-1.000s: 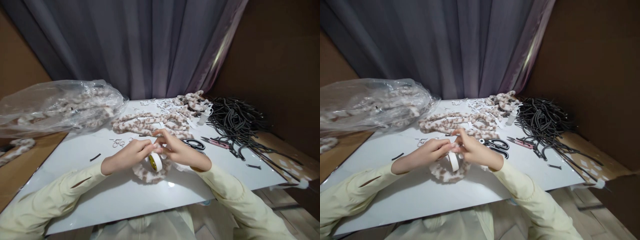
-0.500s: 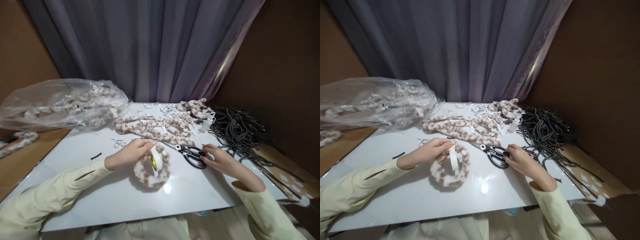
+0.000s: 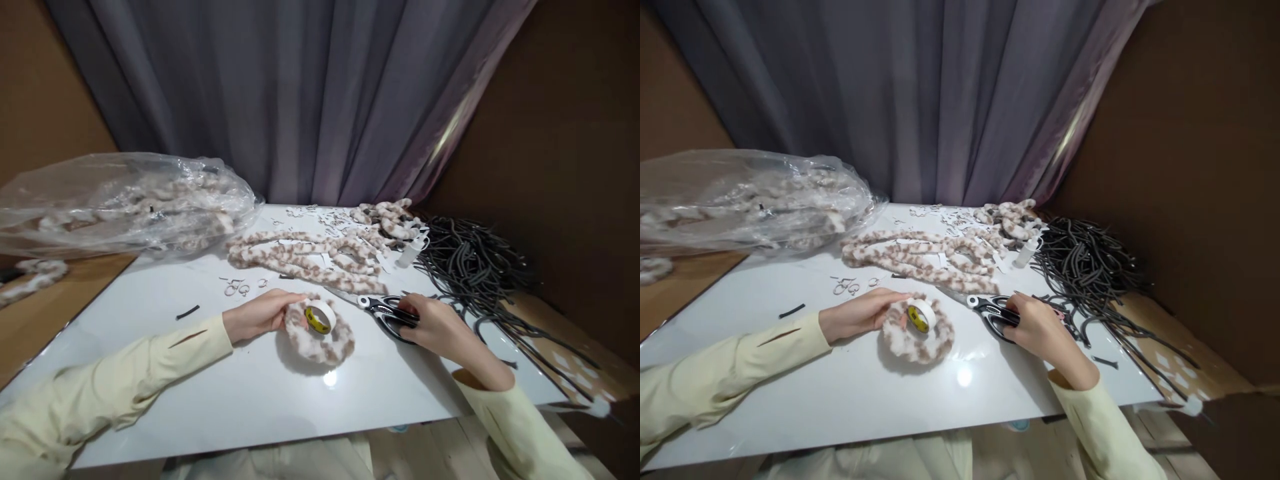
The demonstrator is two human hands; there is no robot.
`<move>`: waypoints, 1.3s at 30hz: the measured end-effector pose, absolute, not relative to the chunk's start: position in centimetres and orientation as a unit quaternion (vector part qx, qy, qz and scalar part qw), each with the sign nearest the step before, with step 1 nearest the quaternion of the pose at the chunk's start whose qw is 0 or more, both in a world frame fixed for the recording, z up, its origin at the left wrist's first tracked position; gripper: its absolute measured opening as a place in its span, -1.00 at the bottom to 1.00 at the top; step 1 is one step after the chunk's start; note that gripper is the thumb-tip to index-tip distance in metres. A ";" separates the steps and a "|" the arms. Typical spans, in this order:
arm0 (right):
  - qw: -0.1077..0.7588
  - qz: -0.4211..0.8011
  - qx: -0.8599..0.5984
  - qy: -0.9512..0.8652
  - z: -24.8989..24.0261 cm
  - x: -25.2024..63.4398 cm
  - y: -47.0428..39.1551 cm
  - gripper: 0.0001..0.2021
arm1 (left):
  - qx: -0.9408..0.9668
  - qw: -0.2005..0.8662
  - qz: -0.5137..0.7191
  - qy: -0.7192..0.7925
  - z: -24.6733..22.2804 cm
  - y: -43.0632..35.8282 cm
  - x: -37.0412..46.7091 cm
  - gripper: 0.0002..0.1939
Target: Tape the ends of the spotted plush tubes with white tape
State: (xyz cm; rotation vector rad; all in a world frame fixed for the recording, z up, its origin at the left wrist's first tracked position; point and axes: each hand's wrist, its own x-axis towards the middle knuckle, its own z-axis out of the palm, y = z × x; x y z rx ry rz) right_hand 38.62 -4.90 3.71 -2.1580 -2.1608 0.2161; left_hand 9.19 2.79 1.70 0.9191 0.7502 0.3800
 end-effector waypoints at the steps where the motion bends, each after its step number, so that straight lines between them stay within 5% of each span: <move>1: 0.058 0.062 -0.706 -0.703 3.6 39.0 -5.4 -0.74 | 0.431 0.809 0.194 0.350 1.5 2.7 9.2 -0.73; 7: 0.218 -0.015 -0.740 -0.636 2.4 42.0 -10.2 -0.57 | 0.441 0.804 0.244 0.316 0.9 2.6 9.2 -0.71; 17: 0.589 0.249 -0.638 -0.428 2.7 33.8 -10.4 -0.81 | 0.482 0.802 0.219 0.277 0.7 2.7 9.1 -0.65; 25: 0.538 0.371 -0.605 -0.455 1.4 26.8 -7.6 -0.61 | 0.523 0.785 0.212 0.258 0.5 2.1 9.2 -0.63; 31: 0.500 0.263 -0.632 -0.531 1.0 26.5 -7.8 -0.83 | 0.552 0.760 0.177 0.294 1.3 1.5 9.4 -0.64; 39: 0.439 0.236 -0.648 -0.576 0.2 28.7 -7.3 -0.88 | 0.606 0.686 0.221 0.336 0.7 0.4 10.1 -0.62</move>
